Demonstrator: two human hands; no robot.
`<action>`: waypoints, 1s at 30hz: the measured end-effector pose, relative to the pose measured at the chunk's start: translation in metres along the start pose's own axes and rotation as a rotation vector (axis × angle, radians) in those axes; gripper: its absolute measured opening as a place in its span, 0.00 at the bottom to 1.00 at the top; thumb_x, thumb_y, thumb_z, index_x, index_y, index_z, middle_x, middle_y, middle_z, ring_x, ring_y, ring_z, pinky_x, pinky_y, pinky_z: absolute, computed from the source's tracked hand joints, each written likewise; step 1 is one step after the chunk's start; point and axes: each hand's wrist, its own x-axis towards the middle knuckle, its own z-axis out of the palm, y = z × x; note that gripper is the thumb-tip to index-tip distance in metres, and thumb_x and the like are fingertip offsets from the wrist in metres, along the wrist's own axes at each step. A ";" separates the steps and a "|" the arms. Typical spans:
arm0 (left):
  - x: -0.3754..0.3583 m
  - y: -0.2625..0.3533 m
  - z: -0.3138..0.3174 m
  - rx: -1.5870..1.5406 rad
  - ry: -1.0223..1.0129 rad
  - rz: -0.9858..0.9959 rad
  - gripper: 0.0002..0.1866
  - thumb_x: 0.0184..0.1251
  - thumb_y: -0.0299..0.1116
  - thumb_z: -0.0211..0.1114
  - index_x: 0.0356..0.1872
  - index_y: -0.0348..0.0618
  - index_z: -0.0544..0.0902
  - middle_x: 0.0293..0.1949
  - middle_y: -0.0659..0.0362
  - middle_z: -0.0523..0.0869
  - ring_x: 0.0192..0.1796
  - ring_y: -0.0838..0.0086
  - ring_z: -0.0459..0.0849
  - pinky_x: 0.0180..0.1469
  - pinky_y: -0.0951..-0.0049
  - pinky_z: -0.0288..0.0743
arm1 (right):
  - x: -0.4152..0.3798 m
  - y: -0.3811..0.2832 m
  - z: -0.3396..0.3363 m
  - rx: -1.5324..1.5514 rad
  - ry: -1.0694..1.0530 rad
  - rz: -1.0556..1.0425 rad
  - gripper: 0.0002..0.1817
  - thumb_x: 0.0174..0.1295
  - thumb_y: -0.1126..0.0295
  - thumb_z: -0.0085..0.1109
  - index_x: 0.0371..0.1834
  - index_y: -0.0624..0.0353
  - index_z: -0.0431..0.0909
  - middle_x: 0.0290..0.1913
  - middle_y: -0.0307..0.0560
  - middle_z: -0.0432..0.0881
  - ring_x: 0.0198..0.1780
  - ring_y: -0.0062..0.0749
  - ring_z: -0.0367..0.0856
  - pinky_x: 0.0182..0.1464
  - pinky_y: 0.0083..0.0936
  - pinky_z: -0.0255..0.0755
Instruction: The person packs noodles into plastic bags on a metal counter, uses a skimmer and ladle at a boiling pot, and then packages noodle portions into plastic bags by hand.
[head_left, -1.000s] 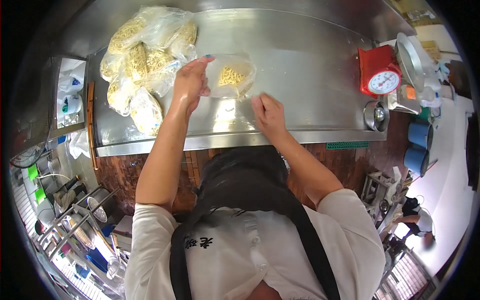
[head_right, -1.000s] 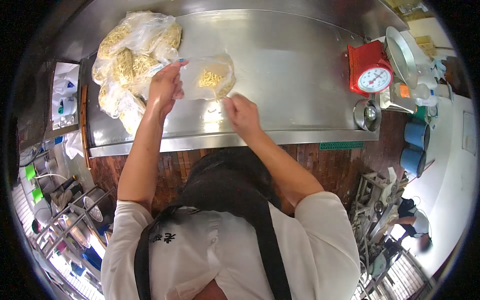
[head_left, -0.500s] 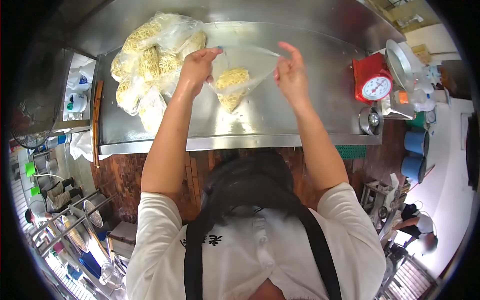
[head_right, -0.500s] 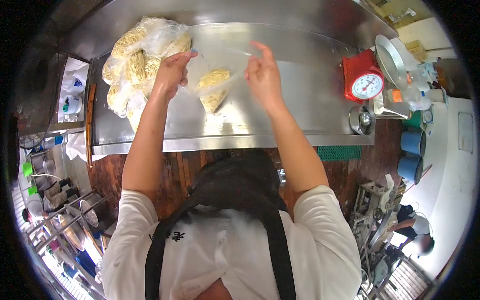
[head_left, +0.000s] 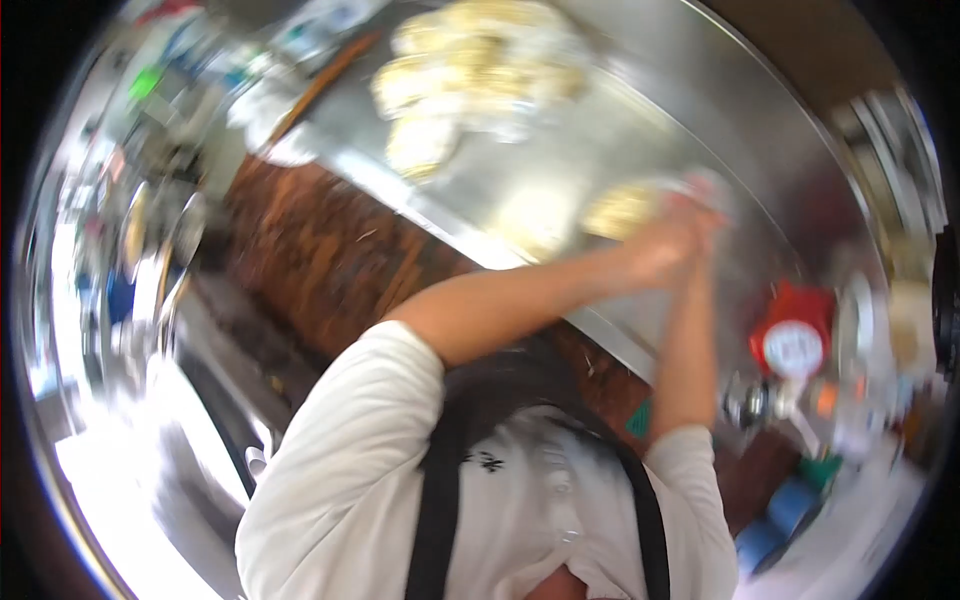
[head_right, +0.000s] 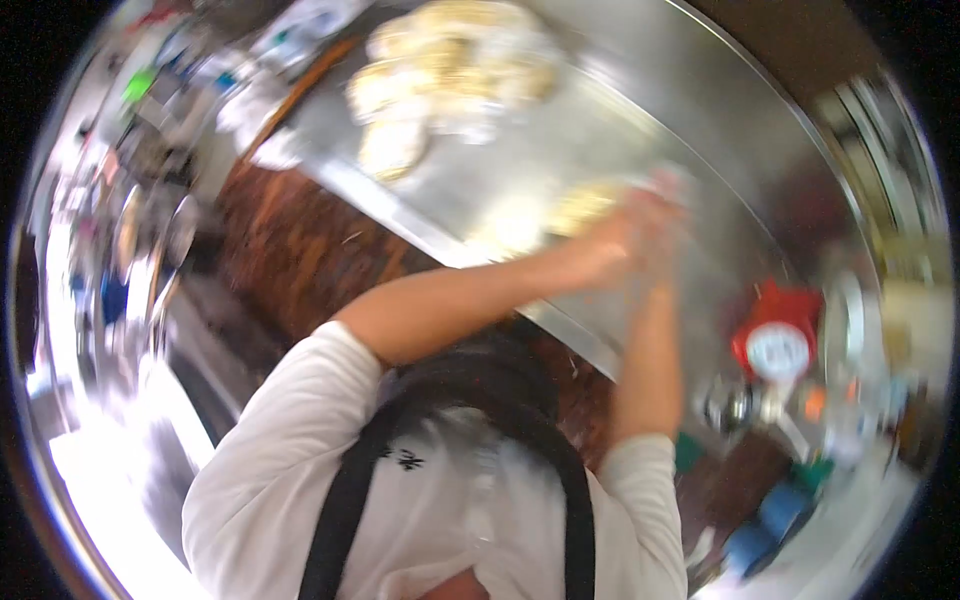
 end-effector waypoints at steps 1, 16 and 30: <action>0.003 0.011 -0.012 0.062 0.071 0.114 0.30 0.69 0.33 0.62 0.70 0.34 0.67 0.46 0.45 0.83 0.51 0.50 0.81 0.63 0.56 0.70 | 0.013 -0.067 0.072 -0.715 0.300 0.011 0.28 0.73 0.51 0.45 0.71 0.51 0.65 0.64 0.51 0.74 0.64 0.42 0.72 0.67 0.46 0.65; -0.398 0.085 -0.404 0.252 0.785 -1.198 0.30 0.71 0.39 0.62 0.70 0.42 0.66 0.38 0.50 0.87 0.42 0.59 0.86 0.48 0.61 0.78 | 0.039 0.205 0.385 -1.210 -0.428 -0.289 0.17 0.74 0.72 0.49 0.63 0.63 0.72 0.62 0.50 0.75 0.55 0.36 0.78 0.59 0.28 0.73; -0.771 0.264 -0.474 1.554 2.574 -1.481 0.24 0.68 0.47 0.69 0.43 0.35 0.70 0.36 0.57 0.72 0.35 0.73 0.74 0.39 0.71 0.73 | -0.065 0.707 0.819 -0.993 -1.621 0.144 0.14 0.68 0.76 0.56 0.56 0.65 0.78 0.52 0.48 0.80 0.52 0.31 0.83 0.54 0.25 0.77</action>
